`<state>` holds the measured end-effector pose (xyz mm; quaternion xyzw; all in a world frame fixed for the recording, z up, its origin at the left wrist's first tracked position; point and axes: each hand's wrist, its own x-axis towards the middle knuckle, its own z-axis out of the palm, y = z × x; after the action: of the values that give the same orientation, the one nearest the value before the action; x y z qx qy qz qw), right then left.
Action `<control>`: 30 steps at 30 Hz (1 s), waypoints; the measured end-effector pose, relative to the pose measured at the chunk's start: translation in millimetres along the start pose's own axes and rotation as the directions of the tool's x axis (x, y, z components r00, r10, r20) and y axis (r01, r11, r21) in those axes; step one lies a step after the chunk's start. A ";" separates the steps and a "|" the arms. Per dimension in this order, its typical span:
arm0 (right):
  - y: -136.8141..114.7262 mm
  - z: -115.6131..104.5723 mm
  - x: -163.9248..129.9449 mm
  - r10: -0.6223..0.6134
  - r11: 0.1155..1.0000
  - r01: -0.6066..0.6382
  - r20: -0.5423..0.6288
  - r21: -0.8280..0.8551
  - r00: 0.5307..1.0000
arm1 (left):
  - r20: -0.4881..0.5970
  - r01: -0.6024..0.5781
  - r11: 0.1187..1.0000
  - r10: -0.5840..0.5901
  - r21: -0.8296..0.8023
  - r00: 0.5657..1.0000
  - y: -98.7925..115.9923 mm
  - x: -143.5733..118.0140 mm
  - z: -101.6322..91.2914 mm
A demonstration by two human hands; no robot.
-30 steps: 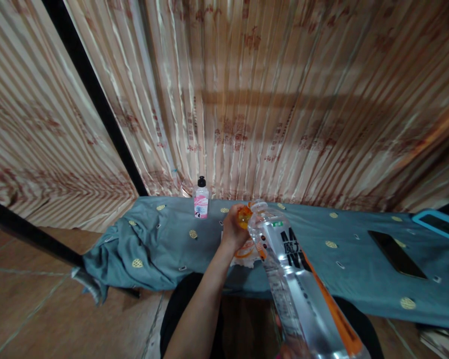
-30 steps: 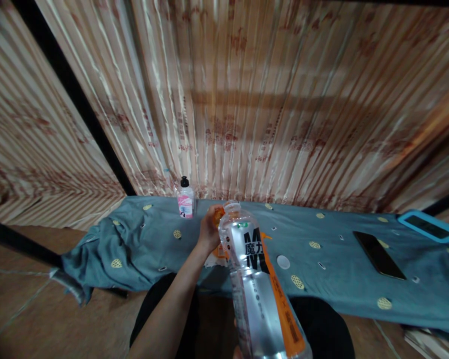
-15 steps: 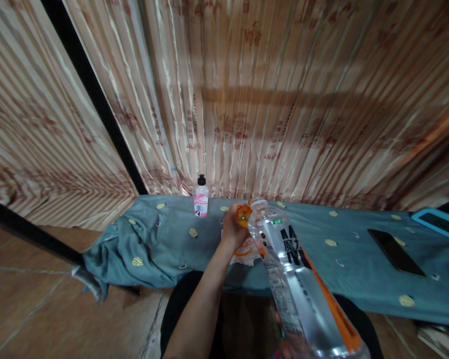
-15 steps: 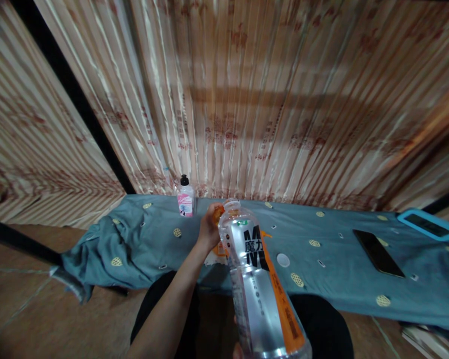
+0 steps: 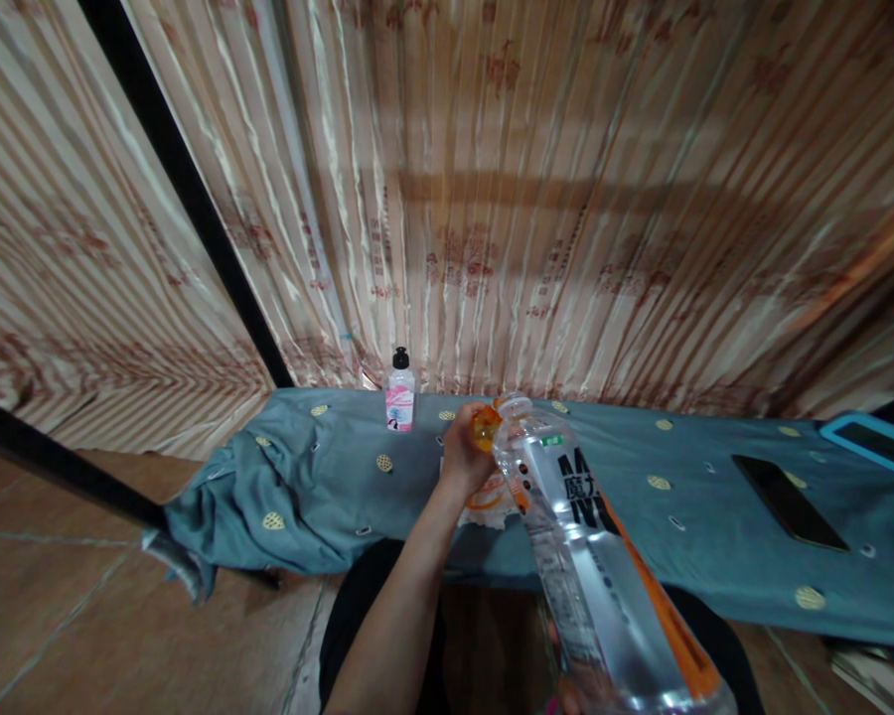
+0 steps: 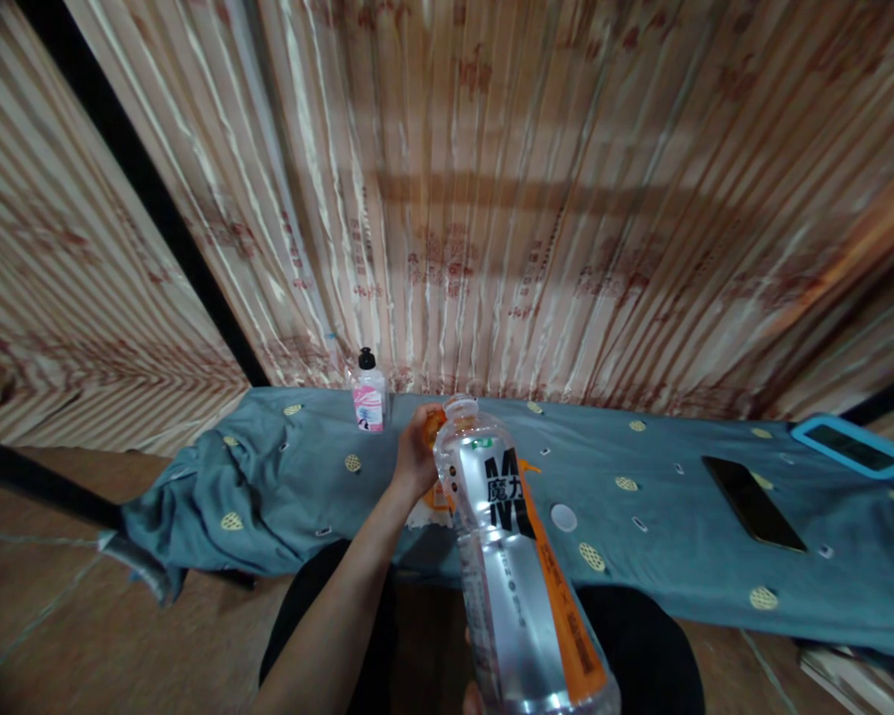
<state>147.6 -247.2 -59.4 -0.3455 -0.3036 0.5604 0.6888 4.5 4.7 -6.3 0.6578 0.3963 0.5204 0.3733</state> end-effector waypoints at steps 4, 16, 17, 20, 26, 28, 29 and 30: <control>-1.0 -3.7 1.8 -0.001 1.000 0.001 -0.018 0.003 1.000 | -0.002 -0.023 1.000 0.023 -0.009 1.000 -2.8 0.1 0.4; -7.1 -11.4 6.4 0.028 0.998 -0.021 -0.130 0.057 0.991 | -0.003 0.031 0.999 -0.031 -0.020 1.000 2.9 -0.4 -0.2; -7.0 -10.8 6.0 0.029 0.998 -0.020 -0.140 0.063 0.990 | -0.003 0.031 0.999 -0.031 -0.016 1.000 2.7 -0.5 -0.2; -6.6 -7.9 5.5 0.024 0.997 -0.009 -0.174 0.081 0.984 | -0.006 0.024 1.000 -0.024 -0.003 1.000 1.1 -0.5 0.3; -10.7 -2.3 10.1 0.015 0.996 0.003 -0.196 0.092 0.981 | -0.009 0.002 1.000 -0.002 -0.014 1.000 -1.9 -0.3 1.9; -12.5 0.6 11.5 0.027 0.995 -0.009 -0.185 0.096 0.982 | -0.013 0.002 1.000 -0.002 -0.011 1.000 -2.1 -0.6 1.5; -12.5 3.3 11.3 0.034 0.995 -0.016 -0.178 0.100 0.983 | -0.014 0.000 1.000 0.000 -0.010 1.000 -2.2 -0.7 1.2; -11.5 6.9 10.2 0.041 0.994 -0.023 -0.170 0.103 0.985 | -0.013 -0.004 1.000 0.003 -0.009 1.000 -2.4 -0.9 0.9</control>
<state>150.4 -237.8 -45.7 -0.3623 -0.2087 0.5540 0.7199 4.9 4.8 -8.9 0.6533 0.3952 0.5273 0.3728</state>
